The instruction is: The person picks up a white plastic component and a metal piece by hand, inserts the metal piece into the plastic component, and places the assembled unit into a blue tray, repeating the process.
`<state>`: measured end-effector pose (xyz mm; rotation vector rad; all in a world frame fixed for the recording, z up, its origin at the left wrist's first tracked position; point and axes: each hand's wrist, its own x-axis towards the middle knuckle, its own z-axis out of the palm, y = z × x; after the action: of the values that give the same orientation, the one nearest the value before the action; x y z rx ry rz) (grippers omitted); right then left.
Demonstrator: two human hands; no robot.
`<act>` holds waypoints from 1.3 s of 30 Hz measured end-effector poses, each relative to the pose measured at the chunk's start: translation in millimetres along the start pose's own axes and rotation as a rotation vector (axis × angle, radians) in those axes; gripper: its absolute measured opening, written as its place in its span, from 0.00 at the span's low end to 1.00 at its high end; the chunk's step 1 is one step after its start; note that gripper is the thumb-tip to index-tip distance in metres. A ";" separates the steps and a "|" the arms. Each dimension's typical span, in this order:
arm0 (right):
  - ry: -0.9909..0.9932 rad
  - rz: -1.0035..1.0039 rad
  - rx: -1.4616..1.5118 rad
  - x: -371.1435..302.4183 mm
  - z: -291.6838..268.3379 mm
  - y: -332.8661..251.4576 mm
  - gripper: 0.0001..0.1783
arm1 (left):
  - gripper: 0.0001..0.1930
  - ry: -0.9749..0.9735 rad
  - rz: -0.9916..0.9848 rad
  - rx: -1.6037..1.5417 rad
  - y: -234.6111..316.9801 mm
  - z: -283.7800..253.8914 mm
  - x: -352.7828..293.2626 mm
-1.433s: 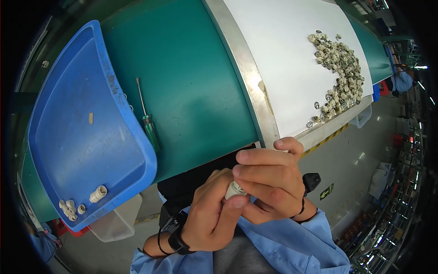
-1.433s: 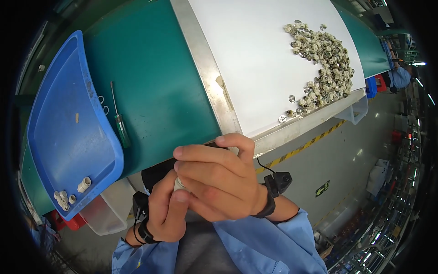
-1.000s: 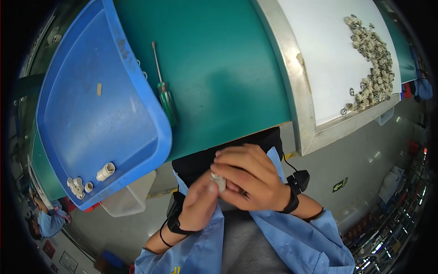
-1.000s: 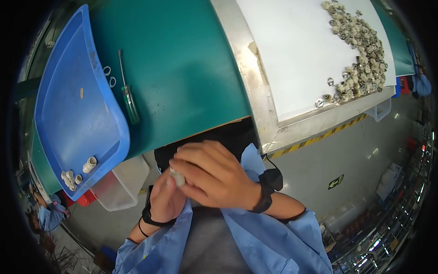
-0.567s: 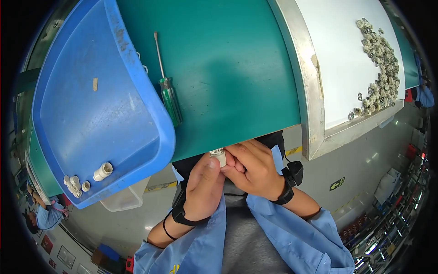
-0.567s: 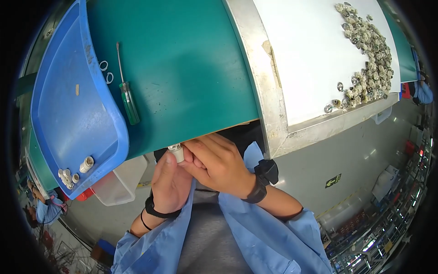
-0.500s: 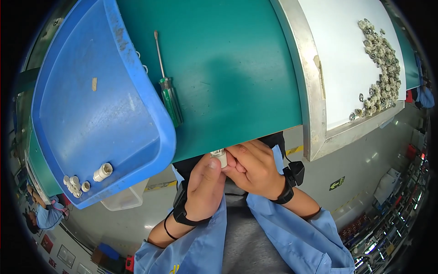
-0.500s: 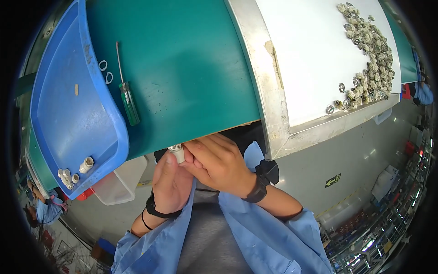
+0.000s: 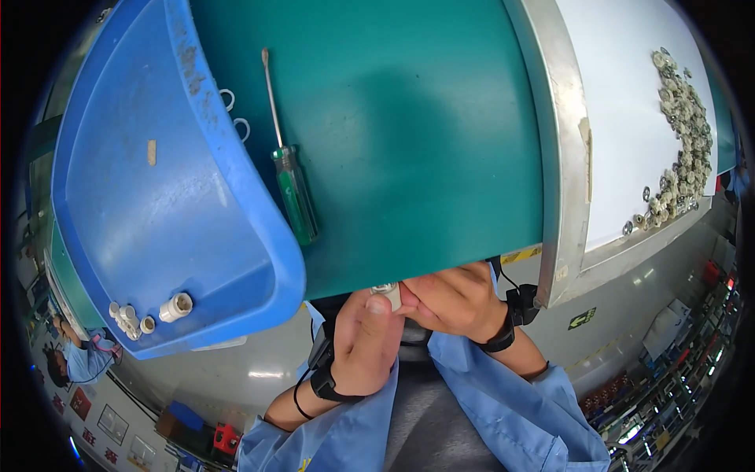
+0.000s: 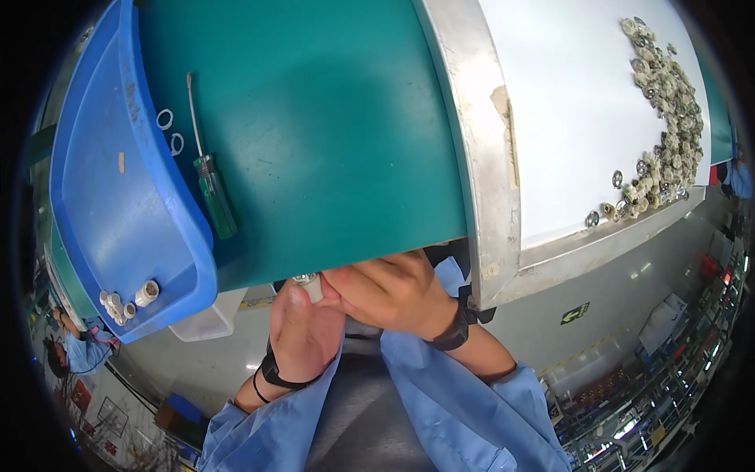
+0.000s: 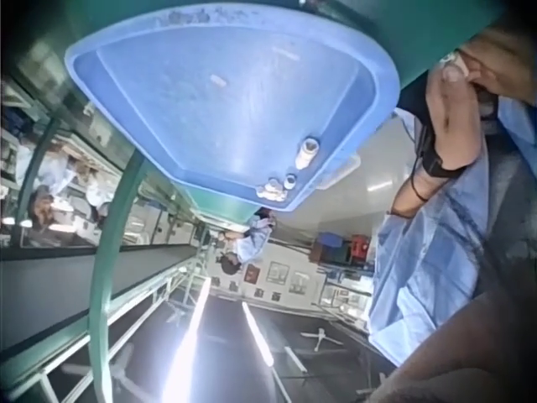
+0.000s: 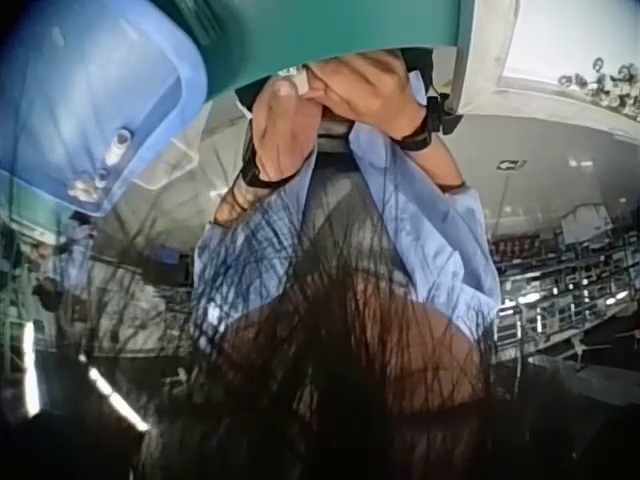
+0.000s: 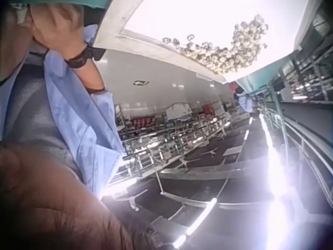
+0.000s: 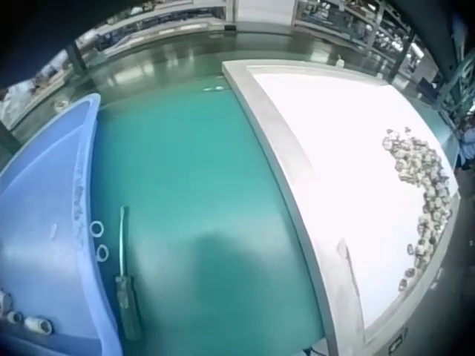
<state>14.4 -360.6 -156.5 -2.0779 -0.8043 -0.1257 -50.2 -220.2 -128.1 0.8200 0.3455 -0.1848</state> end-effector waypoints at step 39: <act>0.118 -0.330 0.072 7.3 -173.1 -19.8 0.14 | 0.12 -0.389 0.423 1.072 176.8 75.3 34.6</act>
<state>43.1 -481.9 -34.5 -1.8390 -1.0566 -0.3897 50.9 -158.5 27.1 1.8520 -0.3519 -0.1191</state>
